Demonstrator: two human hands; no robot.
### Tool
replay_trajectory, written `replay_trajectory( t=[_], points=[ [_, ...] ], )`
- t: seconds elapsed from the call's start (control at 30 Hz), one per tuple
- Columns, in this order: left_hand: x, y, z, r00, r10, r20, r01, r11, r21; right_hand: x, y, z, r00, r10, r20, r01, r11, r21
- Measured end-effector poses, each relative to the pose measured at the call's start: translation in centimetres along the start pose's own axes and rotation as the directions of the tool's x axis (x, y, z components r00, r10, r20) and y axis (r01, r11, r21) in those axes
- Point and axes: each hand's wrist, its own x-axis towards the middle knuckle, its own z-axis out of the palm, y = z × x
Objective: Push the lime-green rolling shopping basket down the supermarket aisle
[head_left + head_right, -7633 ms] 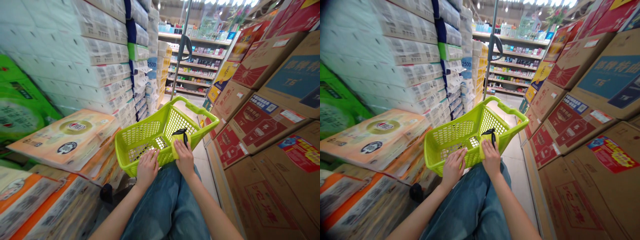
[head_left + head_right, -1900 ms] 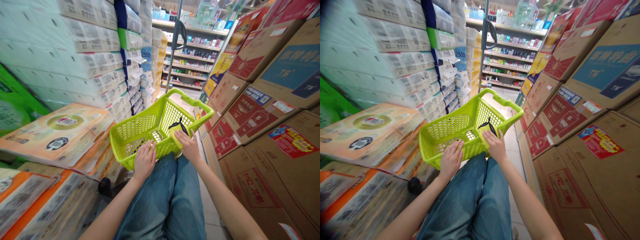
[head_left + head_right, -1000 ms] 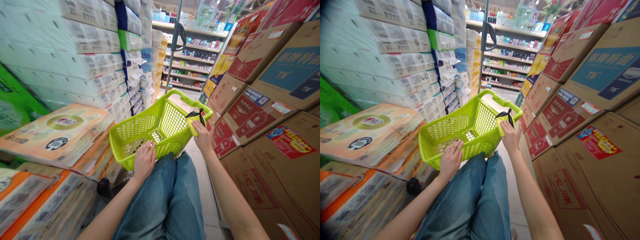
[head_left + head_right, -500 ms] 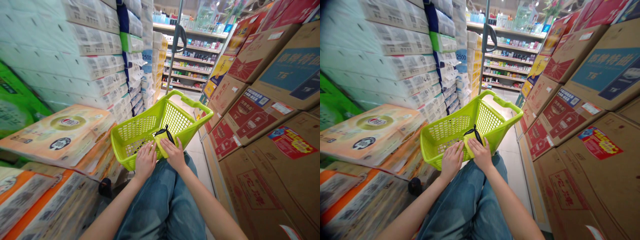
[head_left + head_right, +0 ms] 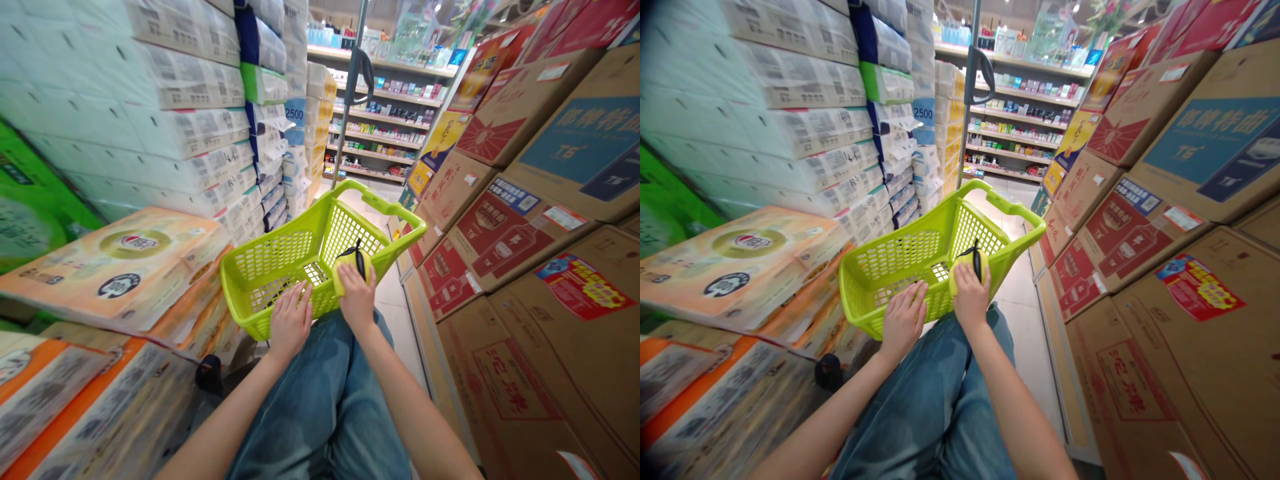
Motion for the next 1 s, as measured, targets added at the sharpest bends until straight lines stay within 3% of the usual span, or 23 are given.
replay_trajectory(
  t=[0.1, 0.17, 0.23, 0.33, 0.43, 0.53, 0.6, 0.67, 0.83, 0.9, 1.0],
  points=[
    [0.0, -0.1, 0.0, 1.000, 0.001, 0.014, -0.002, 1.000, 0.017, -2.0, -3.3, 1.5, 0.992, -0.119, 0.036, 0.115, 0.989, 0.096],
    [0.0, -0.1, 0.0, 1.000, 0.003, 0.017, -0.003, 1.000, 0.022, -2.5, -3.2, 1.5, 0.979, -0.197, 0.053, 0.189, 0.973, 0.132],
    [0.0, -0.1, 0.0, 1.000, 0.004, 0.013, -0.005, 1.000, 0.024, -2.2, -1.2, 0.6, 0.961, -0.266, 0.076, 0.256, 0.959, 0.117],
    [0.0, -0.1, -0.1, 1.000, 0.010, 0.002, -0.010, 1.000, 0.023, -0.6, 4.1, -1.8, 0.961, -0.268, 0.071, 0.267, 0.963, 0.025],
    [0.0, 0.0, -0.1, 1.000, 0.013, -0.006, -0.013, 1.000, 0.013, 1.8, 9.4, -4.1, 0.993, -0.117, -0.022, 0.115, 0.990, -0.081],
    [0.1, 0.0, 0.0, 1.000, 0.006, -0.009, -0.006, 1.000, 0.005, 3.3, 11.1, -4.8, 0.995, 0.007, -0.102, -0.018, 0.994, -0.111],
    [0.0, 0.0, 0.1, 1.000, 0.001, -0.009, -0.001, 1.000, 0.002, 3.2, 9.4, -3.9, 0.993, 0.057, -0.107, -0.067, 0.993, -0.094],
    [0.0, 0.0, 0.1, 1.000, -0.002, -0.007, 0.002, 1.000, 0.002, 2.1, 6.0, -2.3, 0.996, 0.060, -0.073, -0.064, 0.997, -0.051],
    [-0.1, -0.2, 0.2, 1.000, 0.001, -0.003, -0.001, 1.000, 0.019, -1.8, -2.6, 1.5, 0.997, -0.074, -0.002, 0.074, 0.994, 0.079],
    [-0.1, -0.2, 0.2, 1.000, 0.002, 0.002, -0.002, 1.000, 0.029, -2.6, -3.5, 1.9, 0.991, -0.136, 0.012, 0.134, 0.982, 0.134],
    [0.0, -0.2, 0.2, 1.000, -0.002, 0.004, 0.001, 0.999, 0.032, -2.4, -1.2, 0.8, 0.963, -0.263, 0.058, 0.254, 0.959, 0.130]
  ],
)
